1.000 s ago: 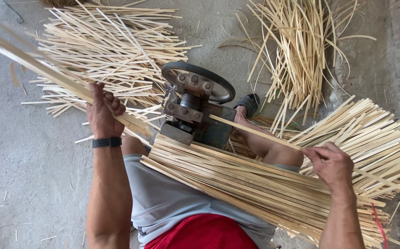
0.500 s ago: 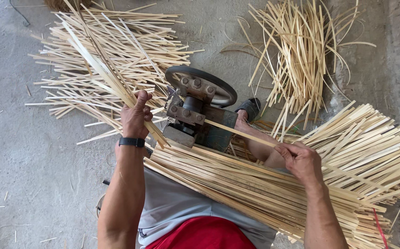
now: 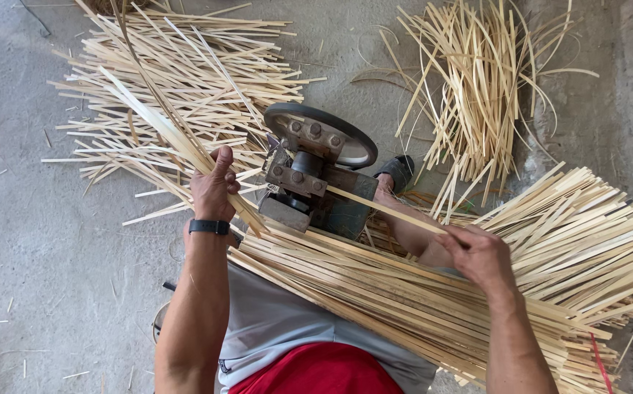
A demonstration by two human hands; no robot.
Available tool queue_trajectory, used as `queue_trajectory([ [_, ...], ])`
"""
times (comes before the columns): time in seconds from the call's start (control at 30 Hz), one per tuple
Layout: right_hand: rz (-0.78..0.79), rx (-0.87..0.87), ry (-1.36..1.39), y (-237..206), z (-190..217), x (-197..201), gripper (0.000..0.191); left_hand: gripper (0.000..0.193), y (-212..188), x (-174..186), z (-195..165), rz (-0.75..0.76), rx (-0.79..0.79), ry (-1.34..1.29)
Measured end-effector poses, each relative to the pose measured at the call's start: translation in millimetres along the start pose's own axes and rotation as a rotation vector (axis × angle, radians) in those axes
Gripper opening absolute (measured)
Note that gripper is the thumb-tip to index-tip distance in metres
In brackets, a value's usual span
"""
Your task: The person sits on the floor and uses a manual splitting machine to peel thin strips from bamboo rods. They feed each rod through the machine, collect the resulting strips, and place them into a growing pile on the floor.
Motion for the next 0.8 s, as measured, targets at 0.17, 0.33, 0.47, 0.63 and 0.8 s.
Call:
queue_trajectory([
  [0.17,-0.004,0.162,0.107,0,33,-15,0.032,0.052,3,-4,5,-0.011,0.023,0.002],
  [0.33,0.311,0.263,0.291,-24,60,-36,0.018,0.049,7,-1,6,0.018,0.02,-0.063],
  [0.47,0.198,0.228,0.271,-31,50,-37,0.016,0.046,8,7,-3,0.056,-0.059,-0.074],
  [0.63,0.231,0.105,0.661,-21,20,-10,0.017,0.043,8,12,-27,0.07,-0.159,-0.082],
  [0.8,-0.126,0.156,0.266,2,19,-4,0.02,0.04,0,7,-36,0.079,-0.158,-0.073],
])
Point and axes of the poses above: each hand's wrist, its own y-axis towards the middle knuckle, its own x-axis out of the back of the hand, z = x × y, the point moved 1 cm from there along y, towards the middle knuckle, and after that the axes turned 9 degrees about -x, right-handed, at the moved point
